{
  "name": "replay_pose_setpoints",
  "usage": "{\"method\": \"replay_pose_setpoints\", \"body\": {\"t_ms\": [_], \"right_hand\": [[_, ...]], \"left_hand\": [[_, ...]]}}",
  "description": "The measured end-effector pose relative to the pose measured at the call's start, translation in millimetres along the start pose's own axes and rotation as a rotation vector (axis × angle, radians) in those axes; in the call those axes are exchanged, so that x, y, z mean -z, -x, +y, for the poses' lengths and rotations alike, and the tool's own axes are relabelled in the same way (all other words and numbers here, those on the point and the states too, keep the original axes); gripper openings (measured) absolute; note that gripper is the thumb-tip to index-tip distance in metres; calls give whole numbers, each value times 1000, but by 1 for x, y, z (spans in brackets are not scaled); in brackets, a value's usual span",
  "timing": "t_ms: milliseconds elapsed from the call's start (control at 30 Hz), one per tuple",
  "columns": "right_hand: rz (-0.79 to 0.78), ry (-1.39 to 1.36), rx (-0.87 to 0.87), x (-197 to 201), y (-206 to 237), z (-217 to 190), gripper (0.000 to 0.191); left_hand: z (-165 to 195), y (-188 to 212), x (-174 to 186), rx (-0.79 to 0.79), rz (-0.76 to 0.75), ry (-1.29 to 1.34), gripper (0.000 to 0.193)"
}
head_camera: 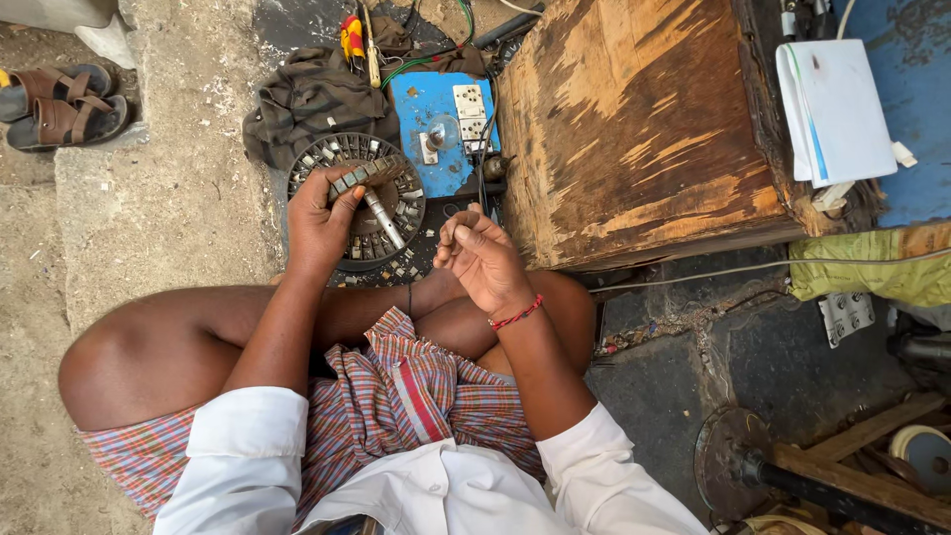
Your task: The person sits on the ground rewinding a ceiling fan motor stator, inserting insulated wire into the stator slots and using a metal rod to push and seat the wire coils, working around the circular stator and pressing the windings down by hand.
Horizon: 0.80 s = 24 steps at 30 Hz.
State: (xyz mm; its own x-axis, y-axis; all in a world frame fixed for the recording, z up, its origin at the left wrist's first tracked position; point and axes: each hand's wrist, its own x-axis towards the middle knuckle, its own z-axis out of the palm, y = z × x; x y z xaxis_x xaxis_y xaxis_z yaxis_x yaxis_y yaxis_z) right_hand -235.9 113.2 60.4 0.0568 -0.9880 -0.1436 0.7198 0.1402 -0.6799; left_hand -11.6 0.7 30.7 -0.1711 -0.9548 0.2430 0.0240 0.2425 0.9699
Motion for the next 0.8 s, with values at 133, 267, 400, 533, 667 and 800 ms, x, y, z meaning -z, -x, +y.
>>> {"method": "replay_pose_setpoints", "body": {"t_ms": [133, 267, 400, 533, 667, 800], "right_hand": [[35, 10, -2, 1, 1, -2, 12], [150, 212, 48, 16, -8, 9, 10], [246, 749, 104, 31, -34, 33, 10], [174, 1071, 119, 38, -52, 55, 11], [106, 1259, 179, 39, -57, 60, 14], [137, 893, -40, 38, -56, 56, 14]], "left_hand": [[1, -2, -1, 43, -2, -3, 17], [-1, -2, -1, 78, -5, -21, 16], [-1, -3, -1, 76, -11, 37, 16], [1, -2, -2, 74, -9, 26, 16], [2, -2, -3, 59, 4, -4, 17], [1, -3, -3, 22, 23, -69, 16]]}}
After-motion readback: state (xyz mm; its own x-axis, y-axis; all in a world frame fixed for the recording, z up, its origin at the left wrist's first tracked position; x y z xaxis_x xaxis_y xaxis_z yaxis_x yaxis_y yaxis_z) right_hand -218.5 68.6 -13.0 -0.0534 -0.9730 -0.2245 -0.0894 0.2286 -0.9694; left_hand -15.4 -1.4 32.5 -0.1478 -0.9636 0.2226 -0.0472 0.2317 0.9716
